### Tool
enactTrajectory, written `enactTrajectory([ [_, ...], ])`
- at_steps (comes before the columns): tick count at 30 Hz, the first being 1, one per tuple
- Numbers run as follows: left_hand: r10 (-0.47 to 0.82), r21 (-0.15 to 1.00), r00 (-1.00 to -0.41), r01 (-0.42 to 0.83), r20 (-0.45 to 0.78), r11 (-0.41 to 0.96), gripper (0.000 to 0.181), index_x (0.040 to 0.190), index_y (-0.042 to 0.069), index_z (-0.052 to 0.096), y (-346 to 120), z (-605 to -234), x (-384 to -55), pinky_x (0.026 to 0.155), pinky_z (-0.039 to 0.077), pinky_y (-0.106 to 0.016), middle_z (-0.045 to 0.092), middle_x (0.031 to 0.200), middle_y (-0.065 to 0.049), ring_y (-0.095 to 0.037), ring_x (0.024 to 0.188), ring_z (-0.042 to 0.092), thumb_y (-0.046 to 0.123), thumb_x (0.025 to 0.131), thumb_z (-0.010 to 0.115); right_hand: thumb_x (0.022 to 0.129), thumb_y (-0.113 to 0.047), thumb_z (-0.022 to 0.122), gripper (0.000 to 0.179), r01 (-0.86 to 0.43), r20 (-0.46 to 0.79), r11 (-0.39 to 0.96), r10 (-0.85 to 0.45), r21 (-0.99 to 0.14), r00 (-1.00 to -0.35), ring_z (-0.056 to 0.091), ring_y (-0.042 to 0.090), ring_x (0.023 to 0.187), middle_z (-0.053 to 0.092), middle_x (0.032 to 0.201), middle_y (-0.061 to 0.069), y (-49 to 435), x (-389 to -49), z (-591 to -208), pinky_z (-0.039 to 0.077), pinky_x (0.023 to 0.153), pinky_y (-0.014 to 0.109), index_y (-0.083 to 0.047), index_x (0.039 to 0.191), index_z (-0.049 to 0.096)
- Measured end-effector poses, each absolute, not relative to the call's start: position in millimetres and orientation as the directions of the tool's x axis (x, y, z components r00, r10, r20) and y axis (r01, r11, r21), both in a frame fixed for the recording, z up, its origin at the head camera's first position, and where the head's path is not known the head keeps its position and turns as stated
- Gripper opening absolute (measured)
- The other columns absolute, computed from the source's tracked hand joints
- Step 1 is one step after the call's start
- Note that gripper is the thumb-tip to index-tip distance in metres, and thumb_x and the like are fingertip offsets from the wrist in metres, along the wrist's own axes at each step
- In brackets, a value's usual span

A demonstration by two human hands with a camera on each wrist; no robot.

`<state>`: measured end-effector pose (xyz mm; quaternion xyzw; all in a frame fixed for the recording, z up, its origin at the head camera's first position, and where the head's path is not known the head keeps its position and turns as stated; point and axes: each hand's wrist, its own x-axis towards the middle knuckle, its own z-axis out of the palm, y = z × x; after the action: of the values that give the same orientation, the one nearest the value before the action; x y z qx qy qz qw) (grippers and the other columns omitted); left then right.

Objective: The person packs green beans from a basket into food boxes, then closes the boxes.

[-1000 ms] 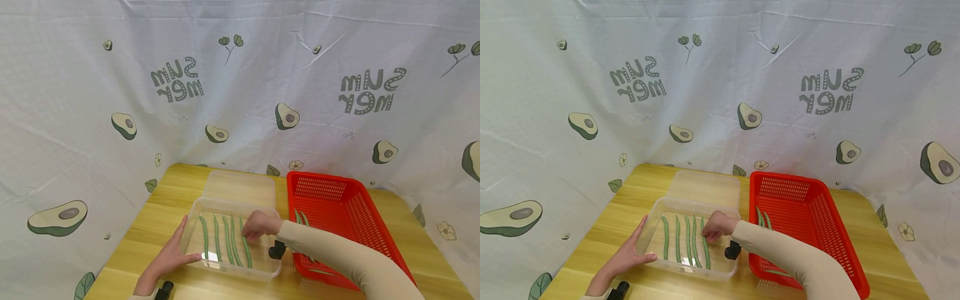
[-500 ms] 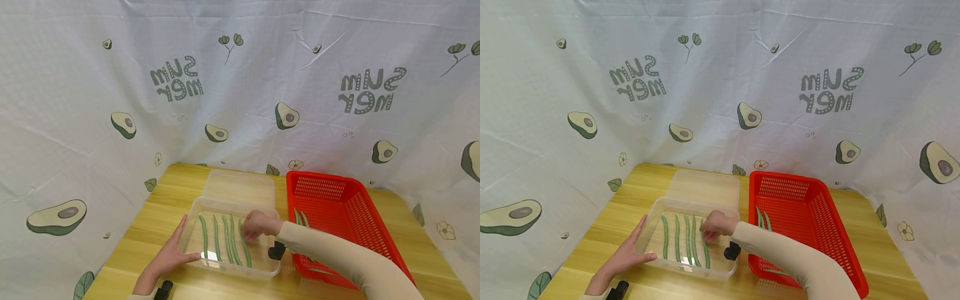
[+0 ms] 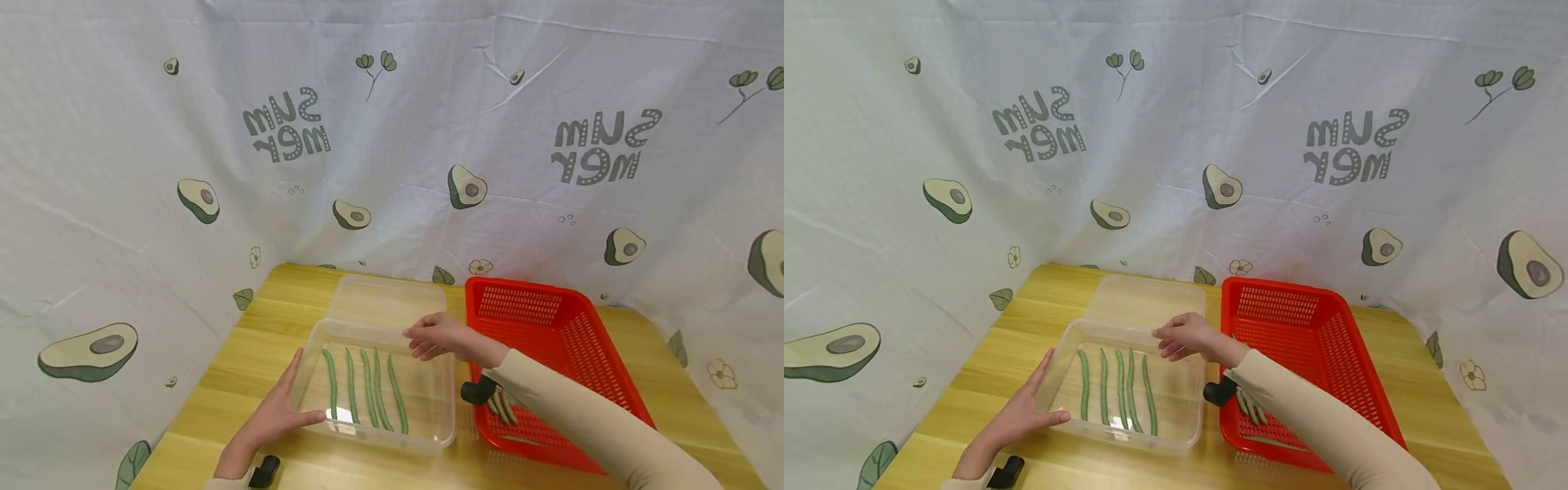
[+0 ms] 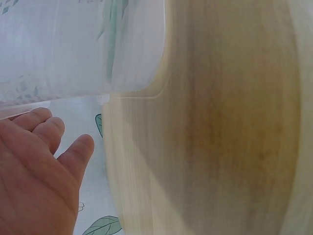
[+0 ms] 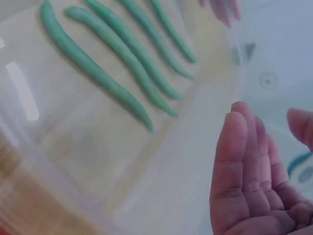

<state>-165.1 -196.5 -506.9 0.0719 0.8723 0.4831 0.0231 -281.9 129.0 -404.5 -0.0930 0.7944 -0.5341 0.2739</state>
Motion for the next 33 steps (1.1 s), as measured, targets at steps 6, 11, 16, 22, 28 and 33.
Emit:
enactTrajectory([
  [6,0.156,0.838,-0.987,0.117,0.038,0.533,0.118,0.154,0.015,0.004,-197,-508,-166,0.103,0.018,-0.064,0.009,0.155,-0.02,-0.045,0.136,0.015,0.037,0.07,0.084,0.089,-0.034,0.067,0.042,0.149,-0.286,0.391,-0.323,-0.909,-0.902,0.066,0.028,0.079,0.067,0.089,0.014,176,-289,-388,0.055,0.075,0.037,0.005,0.104,0.064],
  [11,0.156,0.832,-0.987,0.12,0.041,0.541,0.118,0.154,0.014,0.004,-196,-507,-165,0.103,0.018,-0.065,0.009,0.155,-0.02,-0.046,0.136,0.016,0.038,0.07,0.084,0.09,-0.033,0.067,0.04,0.206,-0.307,0.411,-0.196,-0.888,-0.931,0.063,0.019,0.067,0.066,0.077,0.009,220,-291,-391,0.055,0.072,0.036,0.006,0.098,0.064],
  [16,0.155,0.827,-0.987,0.121,0.041,0.55,0.118,0.154,0.013,0.004,-196,-506,-165,0.102,0.018,-0.066,0.009,0.155,-0.021,-0.047,0.135,0.016,0.039,0.07,0.083,0.089,-0.034,0.068,0.036,0.256,-0.353,0.473,-0.127,-0.843,-0.927,0.063,0.022,0.068,0.066,0.074,0.009,259,-287,-410,0.055,0.074,0.037,0.002,0.085,0.068],
  [22,0.163,0.824,-0.986,0.121,0.035,0.554,0.118,0.154,0.014,0.003,-197,-507,-165,0.102,0.018,-0.066,0.008,0.155,-0.021,-0.047,0.136,0.016,0.04,0.071,0.083,0.086,-0.035,0.07,0.038,0.34,-0.43,0.53,-0.052,-0.777,-0.901,0.062,0.021,0.067,0.068,0.076,0.01,288,-282,-437,0.055,0.067,0.033,0.003,0.082,0.068],
  [28,0.163,0.837,-0.986,0.109,0.024,0.536,0.118,0.154,0.015,0.003,-198,-507,-165,0.103,0.016,-0.065,0.007,0.155,-0.019,-0.045,0.137,0.013,0.038,0.071,0.083,0.088,-0.033,0.068,0.036,0.349,-0.462,0.584,-0.05,-0.733,-0.886,0.061,0.018,0.062,0.063,0.074,0.008,302,-277,-458,0.055,0.062,0.03,0.002,0.086,0.069],
  [33,0.169,0.838,-0.985,0.113,0.025,0.534,0.117,0.154,0.015,0.003,-197,-506,-165,0.103,0.017,-0.066,0.007,0.155,-0.02,-0.045,0.137,0.013,0.036,0.071,0.083,0.09,-0.03,0.066,0.043,0.339,-0.468,0.595,-0.072,-0.729,-0.881,0.061,0.017,0.06,0.061,0.079,0.014,303,-269,-465,0.055,0.06,0.032,0.012,0.097,0.062],
])
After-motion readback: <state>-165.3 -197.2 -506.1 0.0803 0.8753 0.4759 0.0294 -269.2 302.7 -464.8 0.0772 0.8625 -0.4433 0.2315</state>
